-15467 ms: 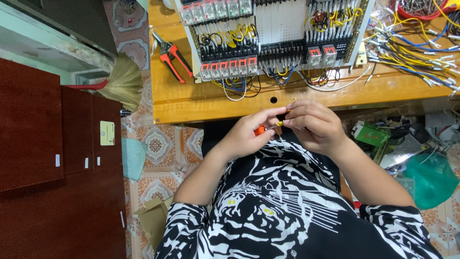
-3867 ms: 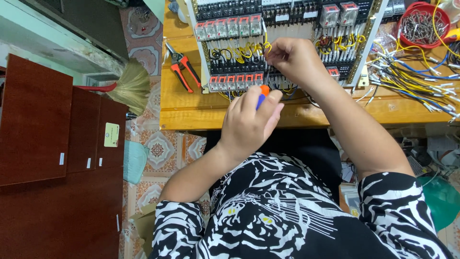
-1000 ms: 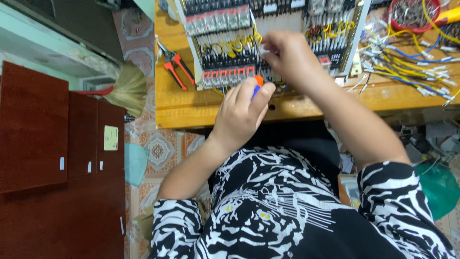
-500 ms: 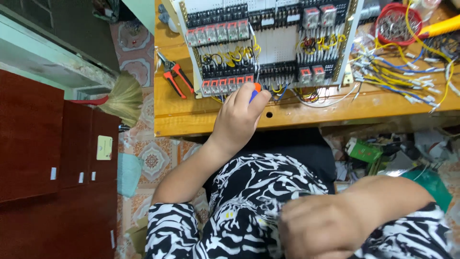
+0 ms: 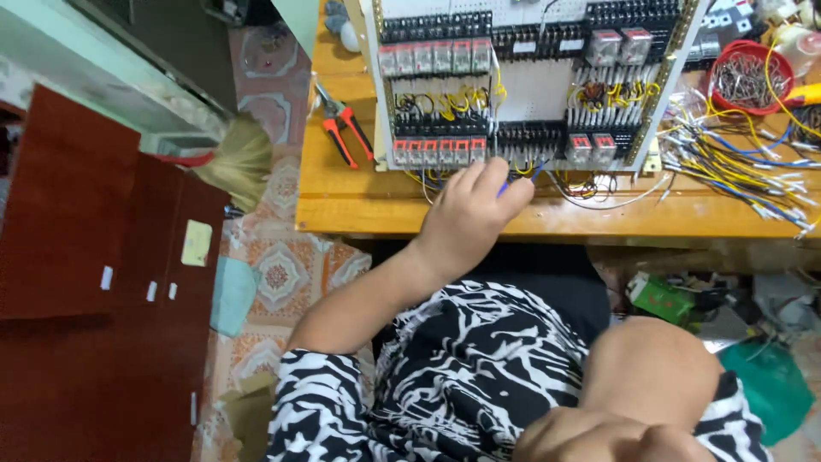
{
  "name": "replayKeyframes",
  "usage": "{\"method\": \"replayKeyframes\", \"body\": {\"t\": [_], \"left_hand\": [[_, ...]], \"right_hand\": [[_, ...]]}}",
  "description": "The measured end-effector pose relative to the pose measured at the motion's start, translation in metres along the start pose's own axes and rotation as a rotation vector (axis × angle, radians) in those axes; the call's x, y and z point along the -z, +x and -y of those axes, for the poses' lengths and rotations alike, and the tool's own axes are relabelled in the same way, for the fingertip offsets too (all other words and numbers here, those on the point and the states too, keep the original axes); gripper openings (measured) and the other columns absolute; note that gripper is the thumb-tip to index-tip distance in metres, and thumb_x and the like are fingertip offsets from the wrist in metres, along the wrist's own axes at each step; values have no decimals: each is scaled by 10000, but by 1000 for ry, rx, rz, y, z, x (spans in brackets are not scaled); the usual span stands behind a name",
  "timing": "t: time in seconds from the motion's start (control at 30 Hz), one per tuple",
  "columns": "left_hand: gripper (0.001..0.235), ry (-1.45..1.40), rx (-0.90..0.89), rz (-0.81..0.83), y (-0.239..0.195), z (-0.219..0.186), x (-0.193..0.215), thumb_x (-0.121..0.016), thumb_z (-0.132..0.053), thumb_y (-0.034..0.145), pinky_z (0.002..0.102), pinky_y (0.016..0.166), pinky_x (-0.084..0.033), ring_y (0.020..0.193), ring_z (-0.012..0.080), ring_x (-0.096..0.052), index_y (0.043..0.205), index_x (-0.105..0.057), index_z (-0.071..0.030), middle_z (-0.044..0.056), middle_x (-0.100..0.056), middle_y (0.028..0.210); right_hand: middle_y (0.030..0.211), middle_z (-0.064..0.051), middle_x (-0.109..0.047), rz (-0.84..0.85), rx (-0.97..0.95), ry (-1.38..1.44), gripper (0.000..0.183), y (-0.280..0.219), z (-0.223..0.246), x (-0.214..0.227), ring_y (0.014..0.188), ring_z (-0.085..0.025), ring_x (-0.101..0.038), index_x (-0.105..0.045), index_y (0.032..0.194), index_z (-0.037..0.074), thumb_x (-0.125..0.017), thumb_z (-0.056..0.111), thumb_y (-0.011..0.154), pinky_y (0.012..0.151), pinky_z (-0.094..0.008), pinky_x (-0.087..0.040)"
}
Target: The person uses a screwdriver to connect multiple wires to terminals on an electrical panel. They strip wire ends, insert them into terminal blocks, and tighten the screws to secure the connections.
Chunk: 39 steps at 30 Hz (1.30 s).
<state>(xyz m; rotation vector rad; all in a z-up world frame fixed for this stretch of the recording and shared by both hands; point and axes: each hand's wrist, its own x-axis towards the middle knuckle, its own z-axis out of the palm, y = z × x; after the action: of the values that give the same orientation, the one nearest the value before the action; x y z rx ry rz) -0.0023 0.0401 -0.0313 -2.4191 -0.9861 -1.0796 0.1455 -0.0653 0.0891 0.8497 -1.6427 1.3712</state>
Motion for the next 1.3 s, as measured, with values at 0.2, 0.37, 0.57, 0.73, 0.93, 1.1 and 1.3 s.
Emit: {"method": "replayKeyframes", "body": {"t": [0.2,0.37,0.57,0.73,0.93,1.1,1.3], "left_hand": [[150,-91,61,234,19,-4,36,-655,-101,893,413,728,-498,796,294,-536,982,-537,-126,87,-482,944],[189,66,-139,43,28,3,53,-571,-7,1015,312,646,-452,723,206,-499,880,-514,-125,71,-507,860],[91,-64,-59,65,19,-11,71,-563,16,1049,397,788,-592,848,293,-653,994,-605,-43,207,-619,1087],[148,-236,67,64,-3,-5,73,-739,-14,976,470,816,-632,926,380,-697,1087,-641,-22,250,-630,1116],[225,-161,92,-83,3,15,91,-834,-41,940,402,814,-630,959,333,-706,1076,-656,-56,233,-639,1178],[192,-178,88,-122,46,36,86,-826,-8,955,416,912,-630,1027,365,-730,1068,-673,-39,220,-637,1198],[156,-257,57,-46,78,57,64,-733,83,958,428,865,-576,1004,361,-648,1031,-614,12,194,-586,1091]], "right_hand": [[881,-257,-637,248,-57,28,196,-7,-5,31,694,-450,-657,-530,967,-9,-498,182,1001,593,-560,-518],[921,-271,-668,403,-157,59,269,-36,14,60,738,-489,-693,-602,882,5,-508,247,952,602,-582,-501],[1106,-150,-688,-858,-681,-1226,170,-67,-19,162,1051,-234,-676,-654,1196,-26,-544,98,1160,896,-334,-530],[963,-33,-692,-1105,-629,-1140,119,-76,-91,193,843,-100,-629,-646,1010,94,-764,102,1010,768,-232,-539],[975,-90,-704,-1202,-447,-833,310,-87,-101,193,911,-153,-712,-558,969,83,-830,-61,929,854,-245,-636],[984,-88,-694,-1240,-446,-857,286,-101,-112,190,888,-142,-704,-591,986,61,-796,-106,874,823,-260,-649],[920,-37,-666,-1403,-493,-821,190,-123,-121,193,847,-119,-662,-607,1043,84,-732,-7,932,779,-234,-603]]}}
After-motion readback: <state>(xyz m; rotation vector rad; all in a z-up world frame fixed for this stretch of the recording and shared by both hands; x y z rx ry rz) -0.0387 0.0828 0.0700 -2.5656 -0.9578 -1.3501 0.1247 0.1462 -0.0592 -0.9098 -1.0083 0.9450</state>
